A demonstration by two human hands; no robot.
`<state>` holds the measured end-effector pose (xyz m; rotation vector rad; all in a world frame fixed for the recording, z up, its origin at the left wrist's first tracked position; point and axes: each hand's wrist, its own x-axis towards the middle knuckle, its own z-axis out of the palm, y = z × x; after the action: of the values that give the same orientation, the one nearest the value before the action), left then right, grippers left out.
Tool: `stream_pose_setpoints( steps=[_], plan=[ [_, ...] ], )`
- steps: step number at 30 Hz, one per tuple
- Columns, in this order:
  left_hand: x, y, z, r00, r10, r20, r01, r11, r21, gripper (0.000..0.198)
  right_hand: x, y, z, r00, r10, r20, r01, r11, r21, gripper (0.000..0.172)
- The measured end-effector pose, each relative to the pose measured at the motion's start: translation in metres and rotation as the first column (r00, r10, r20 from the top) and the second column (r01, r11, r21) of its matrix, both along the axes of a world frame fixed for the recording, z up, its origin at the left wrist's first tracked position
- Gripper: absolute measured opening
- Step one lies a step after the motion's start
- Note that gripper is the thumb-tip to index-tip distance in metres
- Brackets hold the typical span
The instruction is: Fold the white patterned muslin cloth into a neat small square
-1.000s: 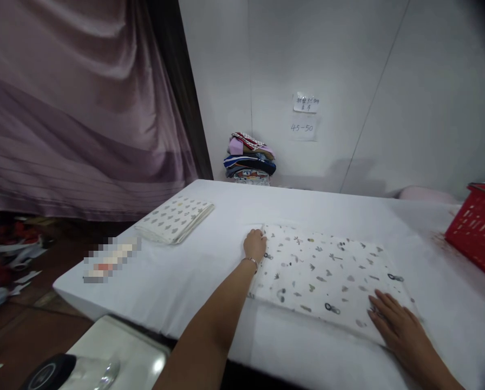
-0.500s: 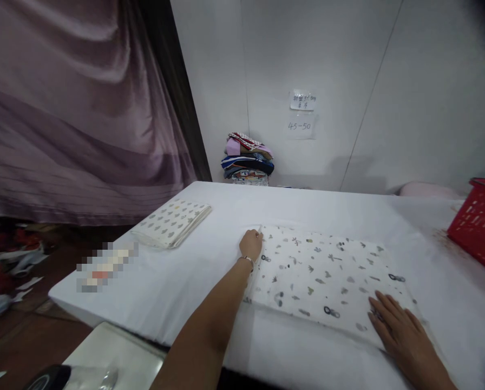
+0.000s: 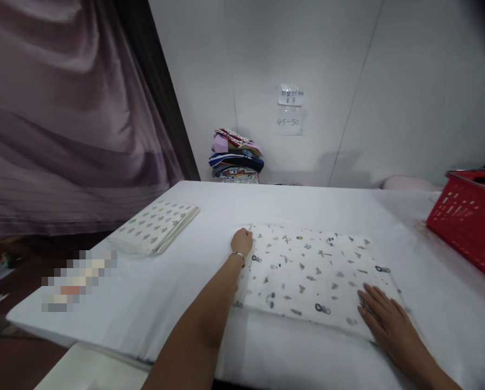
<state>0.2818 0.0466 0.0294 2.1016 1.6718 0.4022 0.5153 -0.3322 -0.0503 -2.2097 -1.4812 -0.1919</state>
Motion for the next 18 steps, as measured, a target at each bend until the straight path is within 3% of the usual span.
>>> stream_pose_setpoints(
  steps=[5, 7, 10, 13, 18],
  plan=[
    [0.002, 0.001, 0.004, 0.996, -0.059, -0.060, 0.063, 0.995, 0.078, 0.043, 0.035, 0.012, 0.030, 0.993, -0.068, -0.101, 0.069, 0.998, 0.004, 0.044],
    [0.007, 0.002, 0.006, 0.980, -0.157, -0.122, 0.178, 0.968, 0.178, 0.047, 0.051, 0.028, 0.045, 0.992, -0.091, -0.092, 0.087, 0.995, -0.048, 0.047],
    [0.021, 0.003, 0.010, 0.896, -0.388, -0.215, 0.436, 0.862, 0.259, 0.050, 0.071, 0.068, 0.064, 0.998, -0.038, -0.054, 0.033, 0.995, -0.098, 0.046],
    [0.040, 0.007, 0.016, 0.785, -0.555, -0.276, 0.608, 0.775, 0.170, 0.059, 0.083, 0.117, 0.077, 0.997, 0.059, -0.045, -0.067, 0.974, -0.217, 0.047],
    [0.067, 0.022, 0.022, 0.710, -0.630, -0.316, 0.654, 0.755, -0.035, 0.060, 0.100, 0.175, 0.097, 0.990, 0.087, -0.115, -0.130, 0.883, -0.450, 0.058]
  ],
)
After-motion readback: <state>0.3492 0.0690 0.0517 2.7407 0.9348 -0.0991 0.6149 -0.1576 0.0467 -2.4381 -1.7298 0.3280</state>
